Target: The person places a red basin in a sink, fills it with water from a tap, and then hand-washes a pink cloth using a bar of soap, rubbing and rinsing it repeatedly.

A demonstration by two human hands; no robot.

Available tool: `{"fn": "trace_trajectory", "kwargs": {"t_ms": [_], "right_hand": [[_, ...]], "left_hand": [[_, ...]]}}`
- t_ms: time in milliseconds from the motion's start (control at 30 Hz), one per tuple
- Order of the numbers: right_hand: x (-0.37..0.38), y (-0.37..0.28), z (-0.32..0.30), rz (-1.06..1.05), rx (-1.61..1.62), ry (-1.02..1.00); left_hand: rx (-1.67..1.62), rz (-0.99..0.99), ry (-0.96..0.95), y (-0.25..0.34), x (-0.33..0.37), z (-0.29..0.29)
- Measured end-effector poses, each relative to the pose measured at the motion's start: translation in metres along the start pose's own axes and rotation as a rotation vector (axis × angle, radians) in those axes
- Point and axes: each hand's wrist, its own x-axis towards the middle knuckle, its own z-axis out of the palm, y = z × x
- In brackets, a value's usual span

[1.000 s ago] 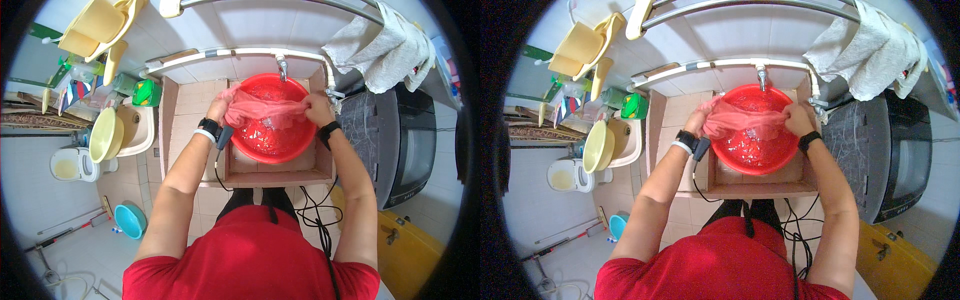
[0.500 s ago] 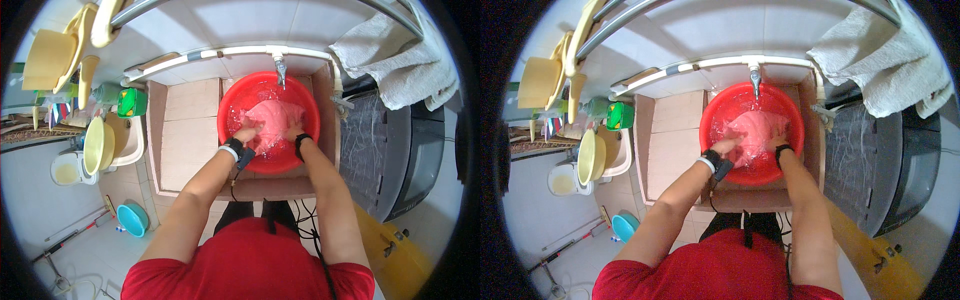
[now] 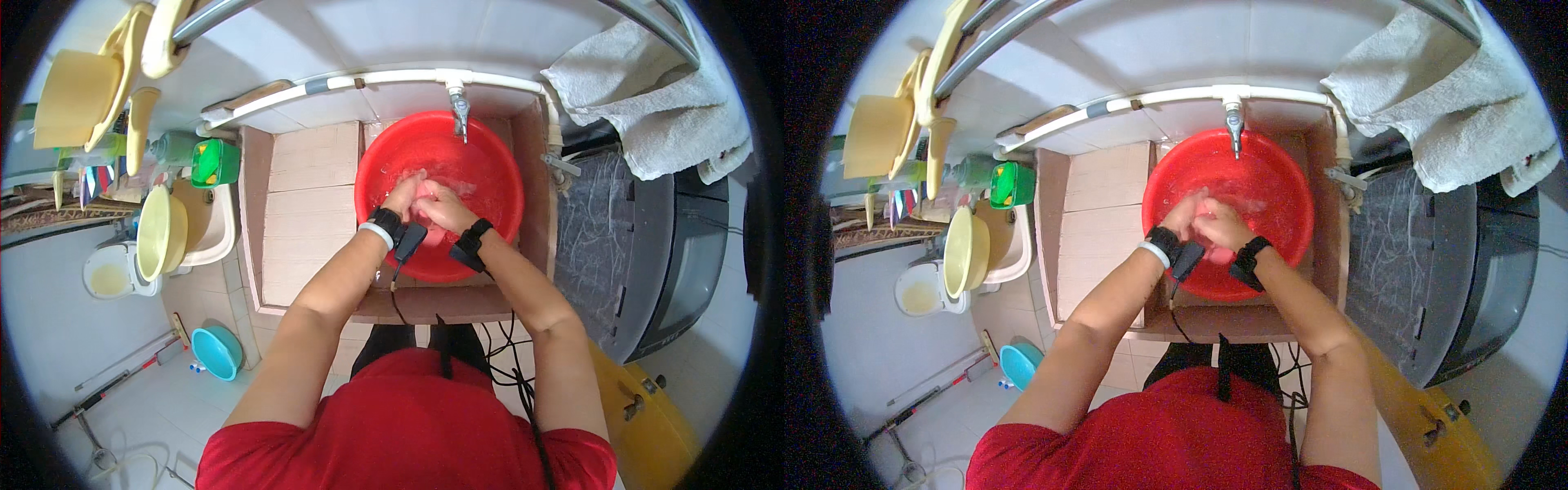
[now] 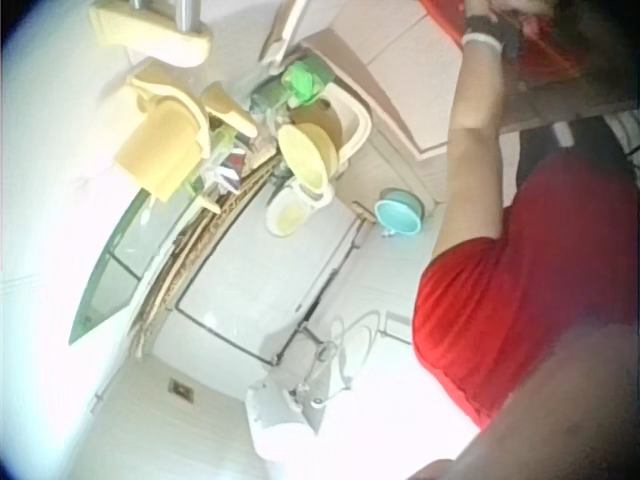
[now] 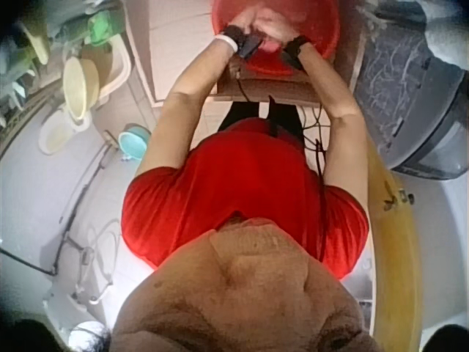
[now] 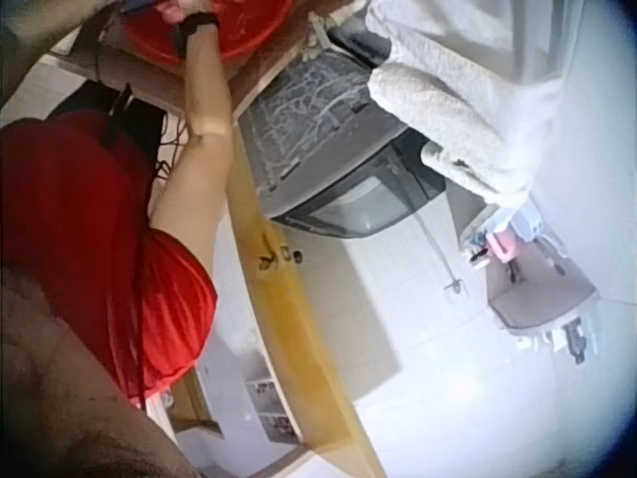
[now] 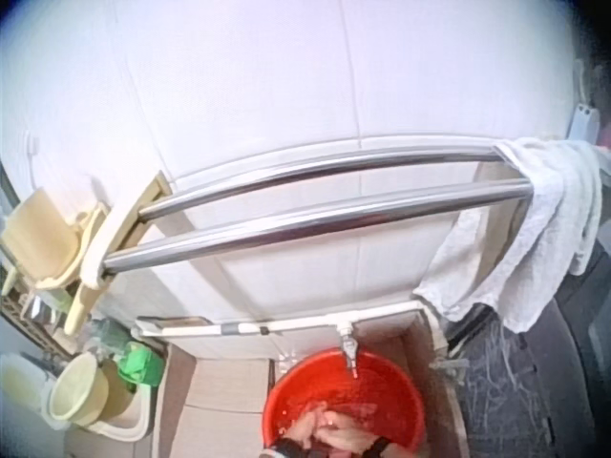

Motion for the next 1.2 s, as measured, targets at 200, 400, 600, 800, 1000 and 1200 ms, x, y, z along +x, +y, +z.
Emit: {"fn": "trace_trajectory", "kwargs": {"t_ms": [200, 400, 600, 800, 1000, 1200], "right_hand": [[-0.01, -0.039, 0.004, -0.213, -0.357, 0.134], [-0.005, -0.04, 0.002, -0.401, -0.732, 0.237], [0.002, -0.029, -0.021, -0.23, -0.87, 0.3], [-0.004, 0.033, -0.1, 0.251, -1.13, 0.456], [-0.01, 0.054, -0.051, 0.221, -1.361, 0.277], [0.007, 0.105, -0.037, 0.44, -1.328, -0.185]], "left_hand": [[-0.091, 0.292, -0.121, 0.023, -0.03, 0.013], [0.118, 0.354, 0.04, 0.025, -0.044, 0.002], [0.318, 0.339, 0.261, 0.014, -0.071, 0.011], [0.497, 0.224, 0.243, 0.02, -0.092, -0.005], [0.905, 0.293, 0.112, -0.019, -0.053, -0.039], [1.742, 0.132, 0.278, -0.038, -0.055, 0.02]]}}
